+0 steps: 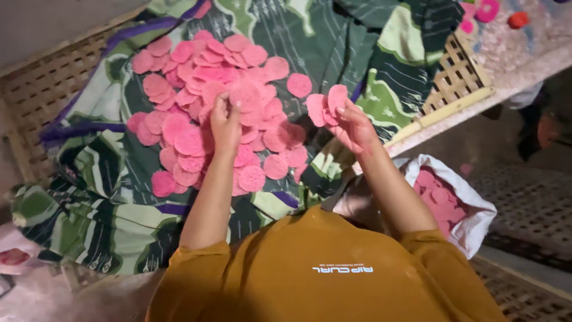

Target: The person repeatedly picks up pink circular sponges from a patterned cloth on a wooden rack and places them into a white sack. The person handles the sponges by hand, gathering them in handfuls and transferring them to the sack. The person then places the collected sponges into a red plastic bag.

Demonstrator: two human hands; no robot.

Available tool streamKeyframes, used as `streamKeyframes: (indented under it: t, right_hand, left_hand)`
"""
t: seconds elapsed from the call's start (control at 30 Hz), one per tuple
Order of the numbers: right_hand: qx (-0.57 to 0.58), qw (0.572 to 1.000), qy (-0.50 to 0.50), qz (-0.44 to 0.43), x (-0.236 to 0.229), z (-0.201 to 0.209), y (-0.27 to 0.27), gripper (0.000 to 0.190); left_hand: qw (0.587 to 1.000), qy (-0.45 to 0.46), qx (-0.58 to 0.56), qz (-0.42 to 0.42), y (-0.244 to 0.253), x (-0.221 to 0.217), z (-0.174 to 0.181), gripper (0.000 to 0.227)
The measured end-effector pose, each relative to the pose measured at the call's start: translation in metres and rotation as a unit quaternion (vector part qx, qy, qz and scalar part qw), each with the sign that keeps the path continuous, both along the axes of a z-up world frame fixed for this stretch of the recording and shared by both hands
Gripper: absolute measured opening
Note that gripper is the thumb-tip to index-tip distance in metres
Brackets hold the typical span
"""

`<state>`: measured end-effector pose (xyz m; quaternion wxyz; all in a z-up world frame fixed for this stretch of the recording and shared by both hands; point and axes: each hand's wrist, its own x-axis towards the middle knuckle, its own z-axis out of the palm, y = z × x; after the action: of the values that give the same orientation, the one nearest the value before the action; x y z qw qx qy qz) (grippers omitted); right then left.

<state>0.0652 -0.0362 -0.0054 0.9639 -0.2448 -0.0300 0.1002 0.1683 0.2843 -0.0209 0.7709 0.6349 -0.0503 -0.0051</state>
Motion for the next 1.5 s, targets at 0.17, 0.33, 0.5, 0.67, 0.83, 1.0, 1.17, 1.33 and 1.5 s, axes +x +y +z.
streamKeyframes:
  t: [0.17, 0.33, 0.5, 0.67, 0.83, 1.0, 1.17, 1.33, 1.5]
  right_hand:
    - [-0.117, 0.985, 0.073, -0.100, -0.044, 0.019, -0.025, 0.062]
    - [-0.095, 0.983, 0.050, -0.149, -0.092, 0.036, -0.067, 0.061]
    - [-0.106, 0.964, 0.072, -0.235, -0.140, 0.034, -0.120, 0.054]
    - [-0.097, 0.953, 0.127, -0.257, -0.146, 0.029, -0.144, 0.052]
    - [-0.166, 0.960, 0.134, -0.179, -0.091, 0.013, -0.131, 0.044]
    - [-0.206, 0.968, 0.078, -0.117, -0.029, -0.028, -0.096, 0.036]
    - [-0.151, 0.935, 0.273, -0.171, 0.033, -0.022, -0.133, 0.042]
    - [-0.209, 0.943, -0.012, -0.258, 0.100, 0.069, -0.220, 0.017]
    - [-0.315, 0.942, 0.073, -0.089, 0.027, 0.061, -0.146, 0.028]
  left_hand:
    - [0.993, -0.001, -0.114, -0.025, -0.051, 0.003, 0.000, 0.027]
    - [0.954, 0.146, -0.212, -0.152, -0.141, -0.036, 0.010, 0.032]
    - [0.893, 0.264, -0.279, -0.234, -0.222, -0.085, 0.014, 0.043]
    - [0.892, 0.298, -0.264, -0.214, -0.235, -0.111, 0.008, 0.045]
    - [0.845, 0.322, -0.331, -0.270, -0.204, -0.115, -0.029, 0.049]
    - [0.847, 0.356, -0.299, -0.258, -0.182, -0.103, -0.062, 0.041]
    - [0.838, 0.356, -0.343, -0.230, -0.160, -0.089, -0.064, 0.045]
    - [0.799, 0.343, -0.422, -0.257, -0.155, -0.088, -0.047, 0.043]
    - [0.905, 0.218, -0.256, -0.261, -0.175, -0.079, -0.011, 0.046]
